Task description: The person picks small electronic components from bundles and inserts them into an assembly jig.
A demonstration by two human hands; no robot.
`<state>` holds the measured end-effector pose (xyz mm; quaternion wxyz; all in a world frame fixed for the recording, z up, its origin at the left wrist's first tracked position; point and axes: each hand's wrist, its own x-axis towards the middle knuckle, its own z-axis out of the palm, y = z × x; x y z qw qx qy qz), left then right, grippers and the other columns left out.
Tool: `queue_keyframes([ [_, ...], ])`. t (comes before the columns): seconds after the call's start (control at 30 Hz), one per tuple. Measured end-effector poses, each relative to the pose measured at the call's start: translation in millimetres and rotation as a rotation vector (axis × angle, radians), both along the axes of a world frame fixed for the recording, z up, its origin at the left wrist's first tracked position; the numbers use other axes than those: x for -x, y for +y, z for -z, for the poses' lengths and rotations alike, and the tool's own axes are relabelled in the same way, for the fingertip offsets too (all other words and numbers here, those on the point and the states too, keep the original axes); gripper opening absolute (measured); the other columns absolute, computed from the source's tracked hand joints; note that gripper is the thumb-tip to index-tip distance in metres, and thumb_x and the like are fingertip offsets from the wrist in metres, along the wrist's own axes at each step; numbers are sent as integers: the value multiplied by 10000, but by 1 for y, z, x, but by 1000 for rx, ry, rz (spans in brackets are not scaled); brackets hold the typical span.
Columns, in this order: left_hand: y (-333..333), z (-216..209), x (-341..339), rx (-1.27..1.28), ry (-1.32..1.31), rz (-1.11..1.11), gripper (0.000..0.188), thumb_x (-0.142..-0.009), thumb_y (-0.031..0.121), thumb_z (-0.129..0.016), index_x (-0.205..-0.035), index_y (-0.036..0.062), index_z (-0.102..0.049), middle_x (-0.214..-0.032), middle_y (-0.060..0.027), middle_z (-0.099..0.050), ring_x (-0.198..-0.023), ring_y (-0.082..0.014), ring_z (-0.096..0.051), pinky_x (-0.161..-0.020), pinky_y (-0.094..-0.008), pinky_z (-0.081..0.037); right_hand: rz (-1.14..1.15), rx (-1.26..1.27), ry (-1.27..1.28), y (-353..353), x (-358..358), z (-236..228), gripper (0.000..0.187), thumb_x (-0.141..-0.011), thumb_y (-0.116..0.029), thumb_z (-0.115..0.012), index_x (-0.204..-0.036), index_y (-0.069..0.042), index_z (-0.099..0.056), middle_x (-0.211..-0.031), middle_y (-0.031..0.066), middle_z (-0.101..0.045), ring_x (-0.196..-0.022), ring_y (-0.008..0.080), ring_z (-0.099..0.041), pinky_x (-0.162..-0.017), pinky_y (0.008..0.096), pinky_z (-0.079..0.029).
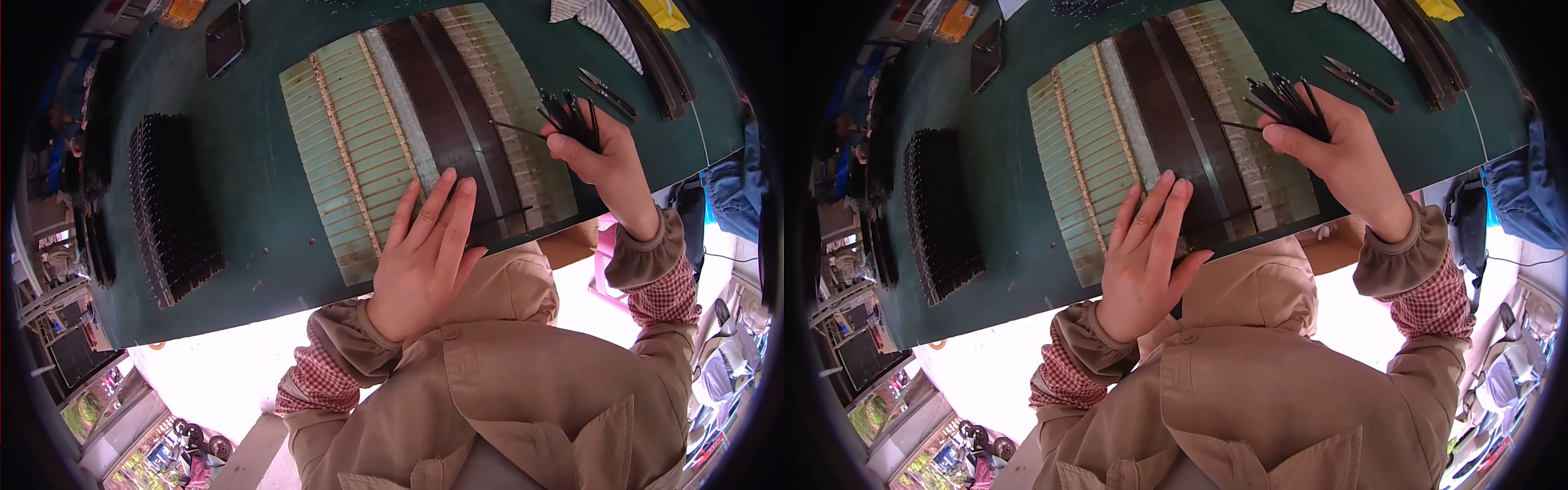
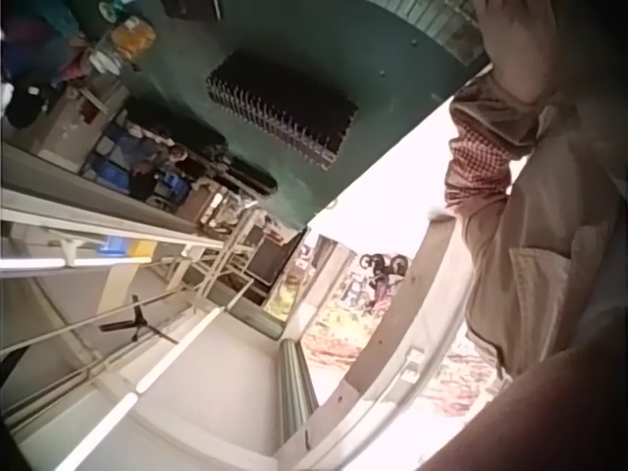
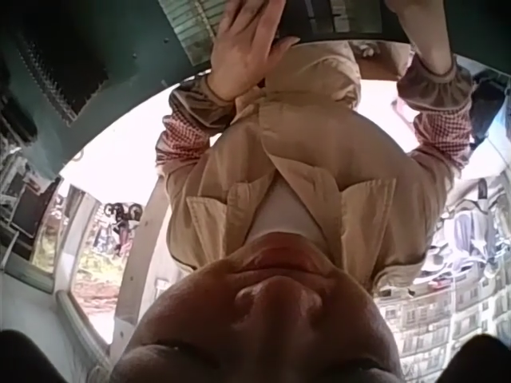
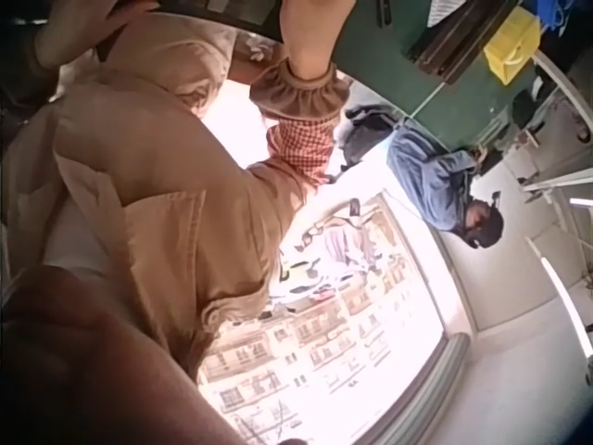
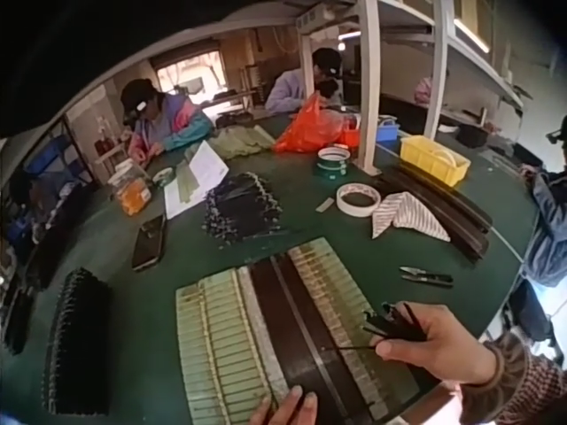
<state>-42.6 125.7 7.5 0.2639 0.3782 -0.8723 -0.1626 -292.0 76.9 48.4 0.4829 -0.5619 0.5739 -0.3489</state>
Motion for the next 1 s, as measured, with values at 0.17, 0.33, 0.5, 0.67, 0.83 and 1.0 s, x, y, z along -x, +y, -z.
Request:
queue_keyframes([
  [0.17,1,3,-1,-1,3,-4,778,-741,146,-764,-1386,-57,-378,-1313,-161,-566,-1305,-364,-451,-1066,-528,-344,-20,-19,31,2,-1,0,163,-891,-130,-670,-991,-8,-627,-810,-36,-583,-722,27,-503,-628,187,-382],
  [0.33,0,-12,-3,-180,217,-80,610,-786,129,-744,-1312,-14,-470,-1241,-149,-600,-1271,-364,-469,-1055,-494,-362,-134,-57,-69,9,-10,2,148,-867,-69,-685,-975,5,-617,-819,-23,-605,-769,39,-560,-650,198,-431],
  [0.5,-9,-10,-18,-450,514,-65,241,-844,39,-670,-1069,3,-590,-1113,-136,-628,-1201,-336,-502,-1027,-445,-383,-313,-180,-158,9,-25,-7,132,-840,-3,-690,-934,43,-610,-873,22,-653,-833,53,-589,-725,218,-467],
  [0.67,-2,-8,-29,-360,465,-152,84,-851,-29,-609,-934,-13,-616,-1072,-144,-635,-1165,-327,-531,-1022,-445,-384,-314,-158,-39,8,-21,-4,109,-834,25,-686,-895,62,-605,-879,53,-672,-836,46,-586,-728,215,-469],
  [0.83,10,-4,-37,-165,302,-250,86,-850,-39,-594,-929,-19,-621,-1103,-160,-635,-1181,-356,-532,-1034,-487,-375,-332,-164,76,7,-18,-1,116,-828,30,-692,-895,66,-604,-876,66,-680,-834,41,-581,-717,215,-472],
  [1.0,13,0,-37,-112,283,-220,160,-791,-32,-655,-949,-30,-631,-1142,-184,-615,-1161,-397,-540,-1045,-533,-368,-342,-128,112,6,-18,4,137,-816,25,-699,-906,65,-603,-860,82,-677,-802,58,-592,-696,227,-472],
])
